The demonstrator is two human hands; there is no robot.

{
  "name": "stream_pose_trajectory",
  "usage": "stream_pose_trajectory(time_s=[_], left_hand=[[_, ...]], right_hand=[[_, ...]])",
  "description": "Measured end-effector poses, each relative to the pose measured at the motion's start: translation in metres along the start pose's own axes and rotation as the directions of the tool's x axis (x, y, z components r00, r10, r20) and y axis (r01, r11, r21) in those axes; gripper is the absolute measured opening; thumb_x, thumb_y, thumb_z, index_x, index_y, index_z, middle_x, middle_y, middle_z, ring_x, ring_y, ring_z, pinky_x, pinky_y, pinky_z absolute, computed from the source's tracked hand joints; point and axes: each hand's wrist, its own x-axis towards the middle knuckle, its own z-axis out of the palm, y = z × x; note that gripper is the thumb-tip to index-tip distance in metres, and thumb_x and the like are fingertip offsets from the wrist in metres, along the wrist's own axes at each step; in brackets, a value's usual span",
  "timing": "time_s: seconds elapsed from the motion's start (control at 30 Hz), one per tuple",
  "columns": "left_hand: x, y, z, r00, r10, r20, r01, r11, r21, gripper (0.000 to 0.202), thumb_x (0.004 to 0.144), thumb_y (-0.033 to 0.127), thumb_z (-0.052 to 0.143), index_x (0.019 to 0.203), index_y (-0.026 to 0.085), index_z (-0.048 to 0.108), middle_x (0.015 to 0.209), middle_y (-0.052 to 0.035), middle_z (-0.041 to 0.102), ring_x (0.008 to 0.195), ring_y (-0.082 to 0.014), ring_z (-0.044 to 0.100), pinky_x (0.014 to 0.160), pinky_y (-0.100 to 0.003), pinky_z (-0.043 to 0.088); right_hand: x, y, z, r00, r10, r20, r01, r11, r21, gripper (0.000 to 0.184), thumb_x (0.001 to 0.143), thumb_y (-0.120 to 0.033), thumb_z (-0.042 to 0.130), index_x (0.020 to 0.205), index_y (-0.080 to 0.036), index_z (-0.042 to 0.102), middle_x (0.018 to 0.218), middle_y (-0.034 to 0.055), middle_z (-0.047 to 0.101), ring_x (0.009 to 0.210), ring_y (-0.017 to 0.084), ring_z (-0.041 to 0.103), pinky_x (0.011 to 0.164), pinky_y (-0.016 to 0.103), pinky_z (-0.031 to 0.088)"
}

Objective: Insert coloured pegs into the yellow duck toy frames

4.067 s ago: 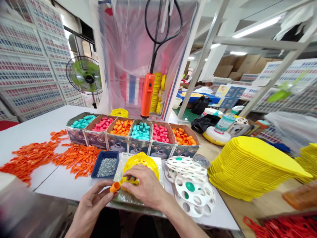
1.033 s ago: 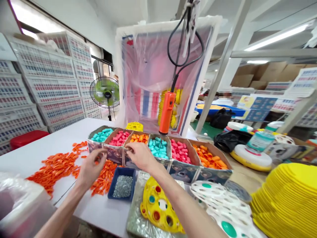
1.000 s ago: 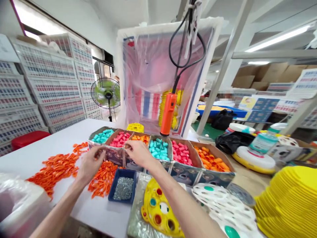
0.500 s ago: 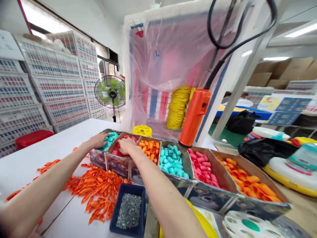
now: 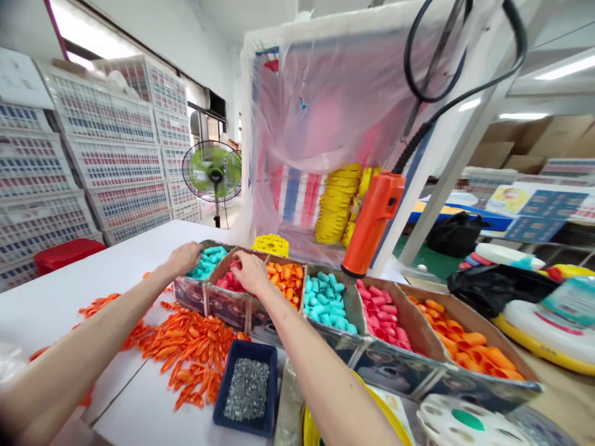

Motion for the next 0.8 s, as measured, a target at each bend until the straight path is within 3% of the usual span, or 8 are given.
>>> stream_pose_trajectory(time_s=[0.13, 0.23, 0.33, 0.43, 0.53, 0.6, 0.7, 0.8], left_hand=[[-0.015, 0.014, -0.015, 0.985, 0.033, -0.167, -0.056, 0.989, -0.137, 0.025, 0.095, 0.026, 0.045, 0.109, 0.017, 0.063, 0.111, -0.0097, 0.064, 0.096, -0.0246, 0.066, 0.087, -0.044, 0.051], [-0.032, 0.033, -0.029, 0.951, 0.04, -0.307, -0.127, 0.955, -0.267, 0.031, 0.095, 0.025, 0.039, 0.113, 0.016, 0.062, 0.114, -0.0119, 0.062, 0.1, -0.0251, 0.065, 0.091, -0.041, 0.05], [-0.058, 0.059, -0.038, 0.903, 0.033, -0.428, -0.217, 0.896, -0.389, 0.032, 0.094, 0.025, 0.039, 0.113, 0.015, 0.061, 0.112, -0.0121, 0.063, 0.104, -0.0226, 0.063, 0.096, -0.038, 0.05], [-0.094, 0.091, -0.038, 0.87, 0.039, -0.492, -0.313, 0.814, -0.489, 0.029, 0.094, 0.026, 0.041, 0.111, 0.016, 0.062, 0.111, -0.011, 0.064, 0.106, -0.0204, 0.062, 0.091, -0.034, 0.054], [-0.138, 0.127, -0.034, 0.864, 0.066, -0.498, -0.387, 0.722, -0.574, 0.026, 0.094, 0.029, 0.044, 0.109, 0.018, 0.063, 0.109, -0.009, 0.066, 0.102, -0.0189, 0.065, 0.084, -0.031, 0.057], [-0.171, 0.149, -0.032, 0.872, 0.063, -0.485, -0.417, 0.614, -0.67, 0.024, 0.092, 0.031, 0.05, 0.107, 0.019, 0.064, 0.107, -0.0079, 0.068, 0.101, -0.0193, 0.066, 0.085, -0.032, 0.057], [-0.217, 0.175, -0.031, 0.924, 0.031, -0.38, -0.338, 0.527, -0.78, 0.021, 0.088, 0.034, 0.057, 0.103, 0.022, 0.068, 0.105, -0.0056, 0.069, 0.097, -0.0195, 0.067, 0.082, -0.03, 0.058], [-0.256, 0.195, -0.026, 0.973, 0.037, -0.23, -0.222, 0.444, -0.868, 0.021, 0.087, 0.037, 0.059, 0.1, 0.024, 0.069, 0.097, -0.0028, 0.07, 0.076, -0.0158, 0.07, 0.069, -0.025, 0.06]], right_hand=[[-0.024, -0.01, -0.023, 0.995, -0.049, -0.09, 0.063, 0.986, 0.155, 0.031, 0.085, -0.019, 0.057, 0.116, -0.022, 0.064, 0.11, 0.0037, 0.074, 0.097, 0.018, 0.068, 0.087, 0.029, 0.051], [-0.047, -0.02, -0.042, 0.987, -0.068, -0.145, 0.101, 0.967, 0.234, 0.028, 0.087, -0.021, 0.055, 0.114, -0.021, 0.064, 0.11, 0.0036, 0.074, 0.095, 0.016, 0.069, 0.084, 0.027, 0.053], [-0.074, -0.03, -0.059, 0.981, -0.06, -0.185, 0.117, 0.943, 0.312, 0.026, 0.086, -0.022, 0.059, 0.111, -0.022, 0.066, 0.108, 0.0028, 0.074, 0.092, 0.017, 0.068, 0.082, 0.028, 0.053], [-0.107, -0.041, -0.079, 0.978, -0.027, -0.208, 0.104, 0.925, 0.366, 0.024, 0.084, -0.024, 0.062, 0.107, -0.024, 0.068, 0.106, 0.0016, 0.074, 0.091, 0.018, 0.067, 0.085, 0.031, 0.051], [-0.152, -0.048, -0.105, 0.98, 0.009, -0.198, 0.072, 0.914, 0.398, 0.022, 0.084, -0.025, 0.062, 0.105, -0.023, 0.069, 0.105, 0.0024, 0.074, 0.096, 0.019, 0.067, 0.088, 0.032, 0.051], [-0.188, -0.049, -0.126, 0.983, 0.015, -0.184, 0.059, 0.92, 0.388, 0.021, 0.084, -0.024, 0.063, 0.104, -0.023, 0.07, 0.104, 0.0027, 0.074, 0.098, 0.019, 0.067, 0.09, 0.031, 0.05], [-0.248, -0.043, -0.158, 0.989, 0.034, -0.146, 0.014, 0.949, 0.316, 0.019, 0.085, -0.023, 0.064, 0.103, -0.024, 0.071, 0.105, 0.003, 0.073, 0.1, 0.018, 0.066, 0.093, 0.032, 0.049], [-0.304, -0.034, -0.18, 0.992, 0.123, -0.04, -0.109, 0.961, 0.253, 0.019, 0.087, -0.026, 0.064, 0.104, -0.026, 0.072, 0.106, 0.0035, 0.074, 0.099, 0.019, 0.066, 0.091, 0.032, 0.05]])
